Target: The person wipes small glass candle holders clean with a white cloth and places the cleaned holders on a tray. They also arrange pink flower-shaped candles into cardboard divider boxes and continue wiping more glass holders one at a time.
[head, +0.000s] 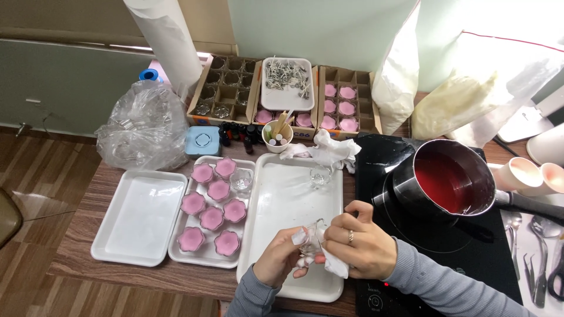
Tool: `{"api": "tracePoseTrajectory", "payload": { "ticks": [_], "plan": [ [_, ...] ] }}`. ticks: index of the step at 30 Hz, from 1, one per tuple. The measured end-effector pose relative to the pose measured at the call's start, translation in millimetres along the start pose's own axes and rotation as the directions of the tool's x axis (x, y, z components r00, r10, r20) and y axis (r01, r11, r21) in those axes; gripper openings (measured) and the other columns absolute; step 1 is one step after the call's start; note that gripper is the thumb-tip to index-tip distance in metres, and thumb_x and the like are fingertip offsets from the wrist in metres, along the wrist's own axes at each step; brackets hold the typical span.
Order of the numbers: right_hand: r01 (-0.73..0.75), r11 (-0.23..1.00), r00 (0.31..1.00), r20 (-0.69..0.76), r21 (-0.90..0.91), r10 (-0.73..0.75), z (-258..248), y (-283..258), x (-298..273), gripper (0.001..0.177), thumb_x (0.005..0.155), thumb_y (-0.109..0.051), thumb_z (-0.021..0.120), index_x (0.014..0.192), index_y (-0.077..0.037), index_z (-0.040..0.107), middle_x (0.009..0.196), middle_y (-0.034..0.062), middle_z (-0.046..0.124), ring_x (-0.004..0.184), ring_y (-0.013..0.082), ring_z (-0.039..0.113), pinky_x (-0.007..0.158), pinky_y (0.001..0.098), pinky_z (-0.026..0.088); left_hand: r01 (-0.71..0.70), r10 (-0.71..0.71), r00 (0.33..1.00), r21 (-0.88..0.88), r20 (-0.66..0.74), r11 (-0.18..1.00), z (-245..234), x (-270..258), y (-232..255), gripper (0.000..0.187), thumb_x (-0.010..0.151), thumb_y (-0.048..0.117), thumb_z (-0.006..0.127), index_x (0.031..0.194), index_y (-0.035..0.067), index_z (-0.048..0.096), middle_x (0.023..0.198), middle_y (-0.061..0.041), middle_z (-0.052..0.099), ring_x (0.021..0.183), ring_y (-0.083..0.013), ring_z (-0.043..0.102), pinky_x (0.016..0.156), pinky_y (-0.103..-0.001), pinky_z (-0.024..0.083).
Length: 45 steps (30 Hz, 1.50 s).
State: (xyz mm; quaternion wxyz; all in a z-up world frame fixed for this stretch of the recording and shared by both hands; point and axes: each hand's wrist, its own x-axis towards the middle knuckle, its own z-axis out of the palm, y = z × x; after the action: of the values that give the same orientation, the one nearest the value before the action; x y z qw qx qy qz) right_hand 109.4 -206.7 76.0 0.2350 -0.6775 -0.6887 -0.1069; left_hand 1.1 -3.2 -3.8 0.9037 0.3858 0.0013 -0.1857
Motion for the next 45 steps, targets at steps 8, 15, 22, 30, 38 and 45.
{"api": "tracePoseTrajectory", "payload": {
  "ticks": [8,15,22,30,38,45],
  "plan": [
    [-0.164,0.985,0.97,-0.189,-0.05,0.152,-13.6,8.1,19.7,0.032,0.077,-0.032,0.084,0.09,-0.007,0.069,0.096,0.0017,0.067,0.093,0.0205,0.061,0.092,0.0463,0.036,-0.204,0.225,0.973,0.288,-0.041,0.935,-4.3,1.7,28.8,0.05,0.096,0.033,0.067,0.132,-0.001,0.064,0.098,-0.005,0.07,0.074,-0.0094,0.06,0.062,-0.024,0.052],
    [-0.341,0.931,0.916,-0.176,0.13,0.361,-6.9,40.5,35.4,0.046,0.062,-0.001,0.069,0.108,0.001,0.07,0.106,0.0155,0.07,0.101,0.0356,0.065,0.094,0.0434,0.043,-0.195,0.592,0.805,0.927,-0.036,0.321,2.3,29.4,73.3,0.067,0.071,0.028,0.092,0.127,0.003,0.064,0.105,-0.009,0.075,0.092,-0.0179,0.074,0.079,-0.032,0.06],
    [-0.609,0.72,0.709,-0.179,0.332,0.682,-16.0,50.4,41.8,0.019,0.086,-0.007,0.073,0.104,0.001,0.07,0.091,0.0125,0.073,0.078,0.0256,0.071,0.07,0.0328,0.054,0.105,0.588,0.781,0.971,-0.213,0.213,-35.5,85.8,65.9,0.063,0.072,0.023,0.085,0.125,0.009,0.054,0.096,-0.018,0.074,0.094,-0.0367,0.071,0.081,-0.045,0.056],
    [-0.762,0.511,0.542,-0.039,0.397,0.839,-8.0,58.5,32.2,0.024,0.089,-0.01,0.072,0.111,0.001,0.07,0.085,0.0115,0.075,0.074,0.0159,0.069,0.069,0.0304,0.055,0.397,0.534,0.778,0.918,-0.33,-0.011,-70.6,129.7,43.0,0.06,0.068,0.019,0.084,0.12,0.01,0.056,0.1,-0.021,0.07,0.104,-0.039,0.066,0.086,-0.047,0.055],
    [-0.726,0.584,0.604,-0.068,0.363,0.794,1.9,63.8,29.4,0.031,0.081,0.001,0.065,0.112,0.0,0.07,0.096,0.0146,0.074,0.082,0.0217,0.071,0.072,0.0313,0.056,0.418,0.468,0.807,0.908,-0.361,-0.019,-63.5,129.1,44.6,0.058,0.071,0.017,0.083,0.122,0.011,0.054,0.105,-0.018,0.07,0.109,-0.0369,0.065,0.09,-0.046,0.055],
    [-0.73,0.607,0.637,-0.008,0.315,0.771,5.2,62.9,63.5,0.034,0.068,0.011,0.053,0.092,-0.002,0.071,0.087,0.0119,0.072,0.071,0.0269,0.067,0.065,0.0348,0.051,0.472,0.349,0.831,0.881,-0.434,-0.028,-36.6,102.4,79.1,0.076,0.071,0.026,0.086,0.135,0.015,0.046,0.111,-0.018,0.067,0.1,-0.0381,0.07,0.083,-0.049,0.058]
  ]
}}
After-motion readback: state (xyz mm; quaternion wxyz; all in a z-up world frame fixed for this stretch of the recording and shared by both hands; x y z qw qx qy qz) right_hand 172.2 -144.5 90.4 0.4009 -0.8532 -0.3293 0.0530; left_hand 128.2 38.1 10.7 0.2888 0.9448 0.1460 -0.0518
